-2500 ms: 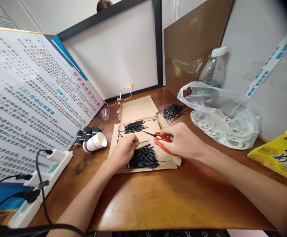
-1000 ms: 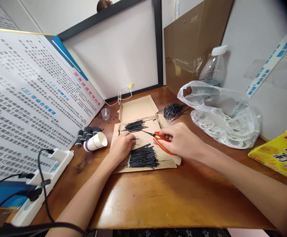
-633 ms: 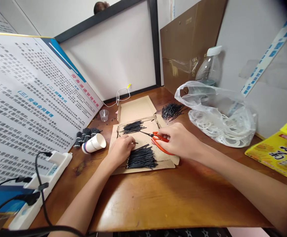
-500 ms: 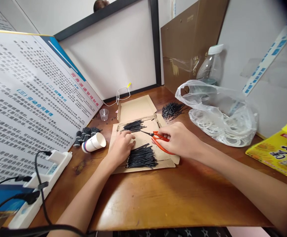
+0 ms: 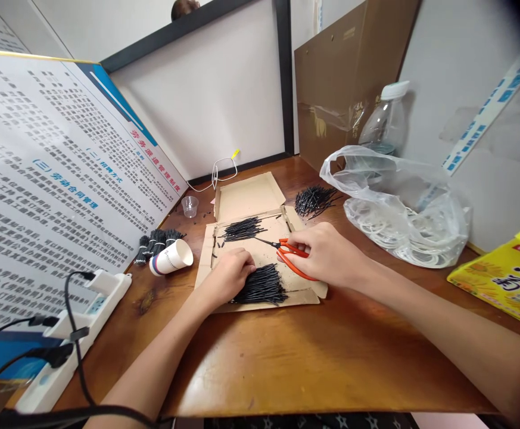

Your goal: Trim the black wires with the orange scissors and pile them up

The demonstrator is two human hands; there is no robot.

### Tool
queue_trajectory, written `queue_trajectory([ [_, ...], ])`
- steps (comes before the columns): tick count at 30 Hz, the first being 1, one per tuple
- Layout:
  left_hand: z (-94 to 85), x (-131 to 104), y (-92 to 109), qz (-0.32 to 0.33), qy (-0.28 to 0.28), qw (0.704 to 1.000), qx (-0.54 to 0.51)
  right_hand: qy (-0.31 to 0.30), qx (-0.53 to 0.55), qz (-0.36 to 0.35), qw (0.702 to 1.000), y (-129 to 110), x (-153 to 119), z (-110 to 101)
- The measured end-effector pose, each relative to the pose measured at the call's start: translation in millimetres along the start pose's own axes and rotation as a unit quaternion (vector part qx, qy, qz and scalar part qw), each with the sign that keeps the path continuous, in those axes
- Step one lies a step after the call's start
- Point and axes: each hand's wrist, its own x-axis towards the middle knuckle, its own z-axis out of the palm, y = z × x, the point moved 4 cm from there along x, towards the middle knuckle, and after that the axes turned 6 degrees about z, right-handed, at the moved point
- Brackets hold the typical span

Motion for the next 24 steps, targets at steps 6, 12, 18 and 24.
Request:
queue_trajectory([
  [6,-11.1,-2.1,-1.5,-0.053,0.066,0.995,-0.047,0.005,0.001,-0.004,1.0,0.4,2.0,0.0],
  [12,-20.2,-2.9,4.2,-0.001,0.125,0.984,-0.124,0.003,0.02,-0.014,1.0,-1.6,0.5,-0.4],
  [18,-22.5,-4.1,9.0,0.008,0.147,0.976,-0.159,0.0,0.029,-0.031,0.999,-5.2,-1.2,-1.3],
  [24,-24.6,-5.6,14.7,0.018,0.159,0.973,-0.168,-0.011,0.018,-0.052,0.998,-7.4,-1.0,-1.2],
])
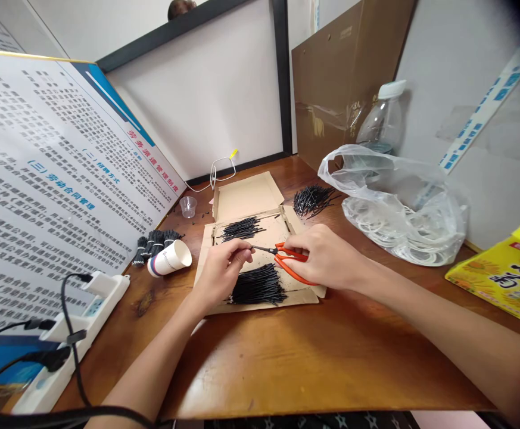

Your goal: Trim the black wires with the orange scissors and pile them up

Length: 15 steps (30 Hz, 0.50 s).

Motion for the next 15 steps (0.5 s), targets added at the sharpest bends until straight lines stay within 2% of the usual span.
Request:
queue_trajectory([
  [15,1.6,-3.3,6.5,0.002,0.02,0.998,-0.062,0.031,-0.01,-0.009,0.999,-0.5,-0.4,-3.5],
])
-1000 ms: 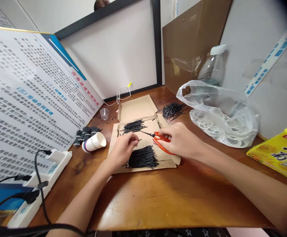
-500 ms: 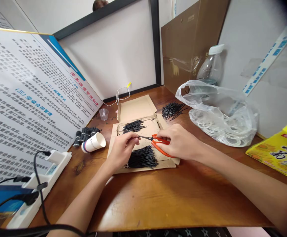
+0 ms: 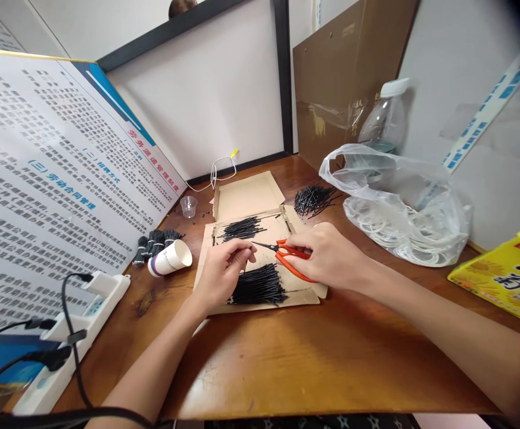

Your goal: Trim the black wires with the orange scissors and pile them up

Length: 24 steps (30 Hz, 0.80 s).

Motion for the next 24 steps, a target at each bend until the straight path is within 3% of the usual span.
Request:
queue_trajectory([
  [3,-0.9,0.8,1.4,-0.002,-0.001,1.0,0.006,0.007,0.007,0.004,1.0,0.3,-0.1,-0.2],
  [6,-4.0,2.4,-2.1,0.018,-0.003,0.996,0.085,0.006,0.006,0.011,1.0,1.2,-0.5,1.0],
  [9,-3.8,3.0,-14.9,0.048,-0.037,0.97,0.234,0.002,0.002,0.025,1.0,2.5,-0.4,1.4],
  [12,-0.4,1.7,-36.6,0.039,-0.09,0.944,0.315,-0.005,-0.002,0.033,0.999,3.1,0.4,0.7],
  [17,-2.2,1.6,-54.7,0.019,-0.103,0.938,0.329,-0.01,-0.004,0.031,0.999,2.2,1.5,0.3],
  [20,-6.8,3.5,-50.3,0.012,-0.094,0.94,0.329,-0.009,-0.003,0.037,0.999,2.7,1.5,0.6],
  [24,-5.4,3.5,-42.8,-0.01,-0.124,0.943,0.308,-0.012,-0.005,0.039,0.999,2.7,1.2,1.1],
])
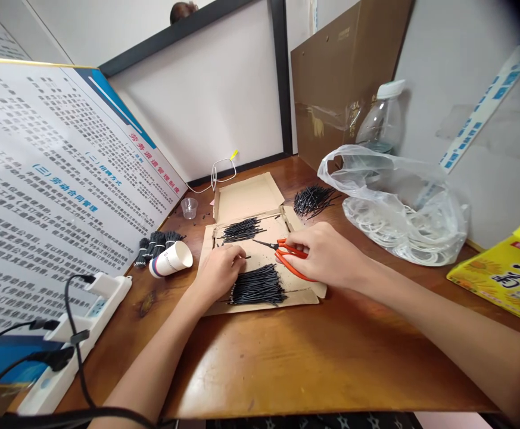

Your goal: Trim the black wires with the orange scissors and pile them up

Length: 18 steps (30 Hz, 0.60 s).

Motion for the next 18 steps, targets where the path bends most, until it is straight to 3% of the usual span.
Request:
queue_trajectory([
  [6,-6.6,-2.2,6.1,0.013,0.08,0.996,0.023,0.006,-0.003,-0.005,1.0,-0.2,-0.3,-0.5],
  [14,-2.1,-0.1,21.8,0.049,-0.034,0.995,-0.077,-0.003,-0.006,0.003,1.0,1.2,-0.2,0.3],
  [18,5.5,-1.0,26.8,0.032,-0.055,0.994,-0.09,-0.013,-0.005,0.006,1.0,2.1,0.1,2.1],
])
